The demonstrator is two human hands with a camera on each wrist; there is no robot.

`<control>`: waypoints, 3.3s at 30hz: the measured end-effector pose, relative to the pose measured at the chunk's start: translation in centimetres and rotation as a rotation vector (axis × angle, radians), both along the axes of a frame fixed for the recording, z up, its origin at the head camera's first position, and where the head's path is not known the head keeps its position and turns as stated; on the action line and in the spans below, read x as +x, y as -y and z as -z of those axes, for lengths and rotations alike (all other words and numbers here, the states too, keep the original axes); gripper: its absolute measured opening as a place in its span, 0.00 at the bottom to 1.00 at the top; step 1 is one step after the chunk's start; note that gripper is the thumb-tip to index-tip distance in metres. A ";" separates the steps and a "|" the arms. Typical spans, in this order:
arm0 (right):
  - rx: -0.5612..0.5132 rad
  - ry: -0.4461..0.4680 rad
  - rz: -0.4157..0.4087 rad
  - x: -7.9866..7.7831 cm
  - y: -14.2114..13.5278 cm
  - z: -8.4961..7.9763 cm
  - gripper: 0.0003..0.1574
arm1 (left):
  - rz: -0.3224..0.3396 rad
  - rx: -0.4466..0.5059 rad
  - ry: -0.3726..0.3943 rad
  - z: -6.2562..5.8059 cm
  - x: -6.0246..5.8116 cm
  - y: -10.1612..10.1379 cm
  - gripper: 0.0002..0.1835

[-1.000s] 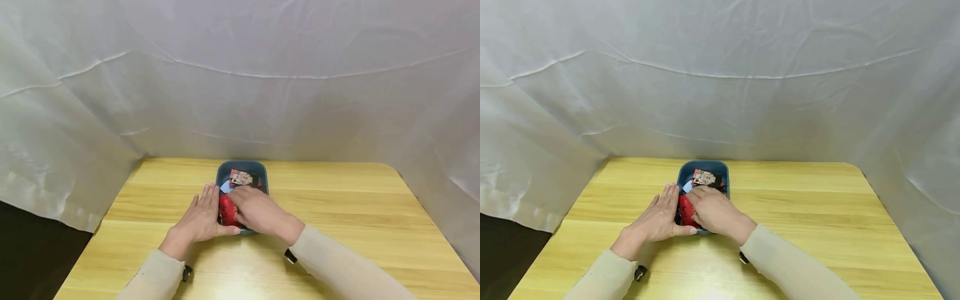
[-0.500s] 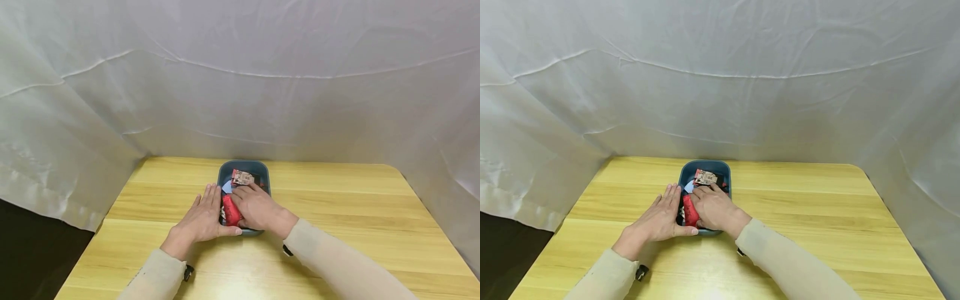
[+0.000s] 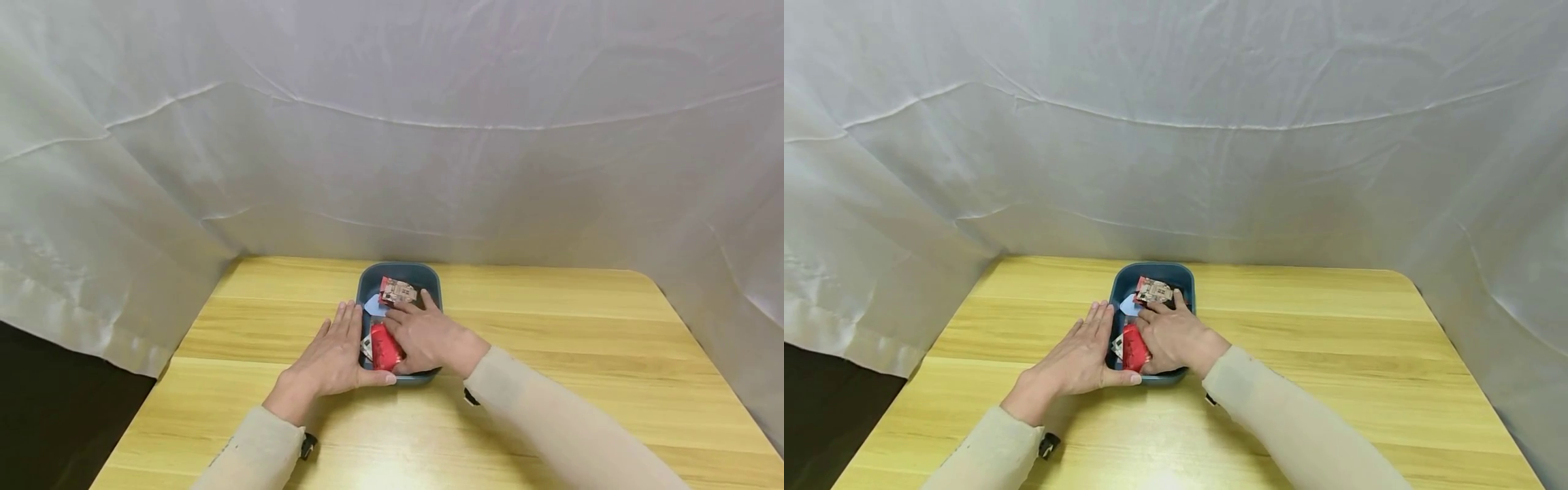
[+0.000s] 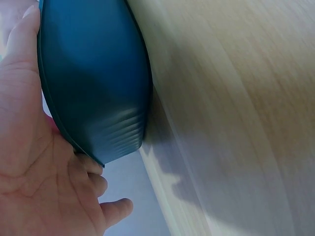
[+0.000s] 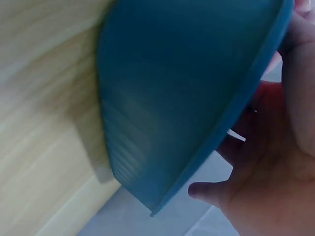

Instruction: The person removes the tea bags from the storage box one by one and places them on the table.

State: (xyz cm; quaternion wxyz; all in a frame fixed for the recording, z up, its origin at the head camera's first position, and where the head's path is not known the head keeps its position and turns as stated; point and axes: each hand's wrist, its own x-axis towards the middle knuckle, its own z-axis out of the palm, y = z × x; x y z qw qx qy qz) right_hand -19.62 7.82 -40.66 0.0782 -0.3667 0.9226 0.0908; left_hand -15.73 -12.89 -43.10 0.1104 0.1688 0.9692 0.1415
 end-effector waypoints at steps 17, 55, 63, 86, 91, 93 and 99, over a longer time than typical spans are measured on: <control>-0.072 -0.018 0.042 -1.0 0.4 0.4 0.51 | -0.007 0.002 -0.009 0.3 -0.2 0.0 0.80; -0.153 0.115 0.047 -1.4 0.1 0.2 0.73 | 0.003 0.013 -0.003 0.5 -0.4 -0.2 0.79; -0.289 0.050 0.051 -2.0 -0.4 0.1 0.70 | 0.007 0.019 0.000 0.3 -0.5 -0.2 0.79; -0.428 0.003 0.181 -4.1 -8.9 -4.0 0.68 | 0.000 0.014 -0.003 0.3 0.2 0.9 0.80; -0.405 -0.035 0.225 -5.3 -11.2 -3.8 0.66 | -0.006 0.023 -0.003 0.2 0.3 1.3 0.80; -0.380 -0.047 0.237 -5.8 -11.7 -3.4 0.65 | -0.006 0.028 -0.003 0.2 0.4 1.4 0.80; -0.313 -0.028 0.230 -7.4 -11.8 -0.7 0.61 | -0.012 0.034 -0.009 0.2 0.6 1.8 0.80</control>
